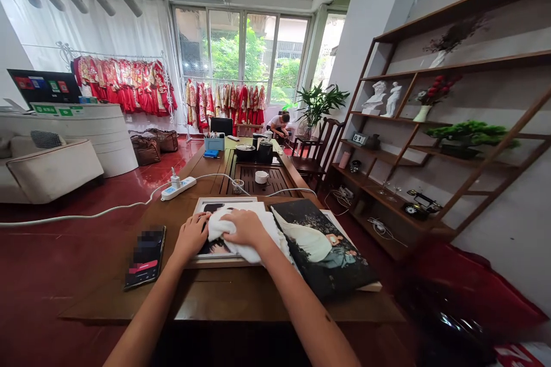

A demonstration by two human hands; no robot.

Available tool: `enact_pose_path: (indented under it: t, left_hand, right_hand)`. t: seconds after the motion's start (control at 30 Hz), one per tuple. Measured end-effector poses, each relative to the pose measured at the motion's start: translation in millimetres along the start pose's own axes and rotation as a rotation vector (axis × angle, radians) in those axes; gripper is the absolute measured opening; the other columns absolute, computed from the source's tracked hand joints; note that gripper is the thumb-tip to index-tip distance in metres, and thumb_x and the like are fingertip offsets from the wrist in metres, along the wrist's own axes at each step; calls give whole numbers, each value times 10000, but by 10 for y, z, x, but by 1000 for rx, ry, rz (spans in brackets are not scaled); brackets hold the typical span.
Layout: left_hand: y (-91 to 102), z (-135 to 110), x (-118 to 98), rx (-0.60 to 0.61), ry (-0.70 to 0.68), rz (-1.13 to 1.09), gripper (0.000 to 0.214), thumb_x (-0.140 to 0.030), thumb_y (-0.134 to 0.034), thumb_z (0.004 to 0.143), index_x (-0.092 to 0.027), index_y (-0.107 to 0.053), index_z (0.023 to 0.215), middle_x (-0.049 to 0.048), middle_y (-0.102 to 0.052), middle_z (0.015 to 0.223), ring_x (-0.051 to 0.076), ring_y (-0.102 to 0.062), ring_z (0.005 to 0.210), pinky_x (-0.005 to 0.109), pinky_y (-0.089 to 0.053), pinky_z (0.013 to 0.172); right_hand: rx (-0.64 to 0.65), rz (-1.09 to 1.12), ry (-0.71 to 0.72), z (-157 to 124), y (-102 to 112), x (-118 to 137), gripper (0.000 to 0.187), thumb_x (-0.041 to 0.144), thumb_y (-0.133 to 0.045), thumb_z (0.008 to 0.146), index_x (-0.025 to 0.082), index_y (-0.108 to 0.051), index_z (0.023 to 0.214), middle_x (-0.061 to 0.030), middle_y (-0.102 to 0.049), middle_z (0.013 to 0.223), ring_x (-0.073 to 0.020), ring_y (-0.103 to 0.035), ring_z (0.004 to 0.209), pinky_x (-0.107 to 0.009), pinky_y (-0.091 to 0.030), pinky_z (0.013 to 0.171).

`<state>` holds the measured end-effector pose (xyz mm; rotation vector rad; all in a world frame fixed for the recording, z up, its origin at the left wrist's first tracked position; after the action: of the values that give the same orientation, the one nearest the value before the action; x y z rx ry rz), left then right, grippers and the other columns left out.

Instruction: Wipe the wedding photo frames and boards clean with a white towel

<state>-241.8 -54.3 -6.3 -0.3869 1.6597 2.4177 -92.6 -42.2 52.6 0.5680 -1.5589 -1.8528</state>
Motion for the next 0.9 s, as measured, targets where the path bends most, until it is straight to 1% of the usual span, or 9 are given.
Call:
enact_pose_path:
  t: [0.1,0.17,0.23,0.3,0.4,0.53,0.67,0.83,0.9]
  left_hand:
    - [-4,-3,12,2,1,-6,373,-311,-326,945,-294,-531,1255,43,-521,1333,208,-447,1208,368,-368,964]
    - [-10,-2,22,-2,6,-9,375,-300,-320,944,-290,-531,1254,42,-521,1333,209,-447,1208,371,-369,963]
    - [-17,0,29,-5,11,-12,377,-290,-320,941,-287,-528,1256,41,-521,1332,210,-443,1210,374,-365,968]
    - [-24,2,32,-6,11,-16,378,-284,-323,938,-286,-523,1259,40,-519,1334,210,-440,1211,376,-359,975]
    - [-31,4,34,-4,8,-19,376,-283,-321,937,-289,-521,1256,35,-512,1341,212,-439,1209,379,-354,977]
    - [-35,7,40,-5,10,-26,373,-289,-311,940,-290,-522,1247,30,-512,1337,210,-434,1212,384,-351,977]
    - [-39,8,46,-6,18,-35,370,-288,-318,939,-285,-522,1247,40,-512,1333,210,-428,1217,382,-345,981]
    - [-32,5,52,-2,20,-45,364,-295,-318,943,-289,-523,1243,34,-516,1331,210,-432,1211,375,-344,978]
    - [-33,8,56,3,18,-47,359,-304,-317,945,-293,-532,1232,30,-517,1332,210,-437,1206,370,-347,971]
  right_hand:
    - [-3,66,147,-153,3,177,436,428,-610,759,330,-595,1184,-12,-639,1112,-200,-567,1034,-304,-390,889]
    - [-8,84,159,-187,5,136,436,423,-603,767,325,-592,1192,-14,-639,1113,-201,-567,1037,-307,-392,892]
    - [-19,60,81,-155,9,-35,426,431,-590,778,335,-589,1193,-8,-632,1129,-193,-571,1030,-303,-395,892]
    - [-37,7,-56,-84,19,-284,417,442,-582,784,346,-587,1190,-1,-626,1140,-184,-574,1025,-295,-400,888]
    - [-60,-60,-222,38,41,-614,432,440,-571,791,314,-579,1204,-30,-625,1136,-196,-568,1043,-302,-402,878]
    - [-63,-84,-274,151,43,-739,449,434,-559,796,269,-575,1214,-75,-618,1135,-230,-562,1051,-327,-405,853]
    - [-35,-68,-186,111,10,-466,425,444,-570,791,298,-590,1190,-49,-629,1119,-210,-566,1034,-308,-391,876]
    - [-1,5,65,-98,-27,109,411,434,-592,778,330,-594,1176,-21,-631,1103,-201,-566,1012,-300,-379,879]
    - [5,39,144,-163,-19,234,405,422,-590,780,323,-596,1172,-24,-631,1094,-211,-563,1011,-311,-378,875]
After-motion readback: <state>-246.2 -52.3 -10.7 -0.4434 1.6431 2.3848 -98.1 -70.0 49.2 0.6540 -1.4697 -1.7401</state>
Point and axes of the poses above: each hand's wrist, its own z-axis towards the middle knuckle, its own y-axis out of the back of the hand, x = y × z, the point moved 8 cm from there along z, towards the middle knuckle
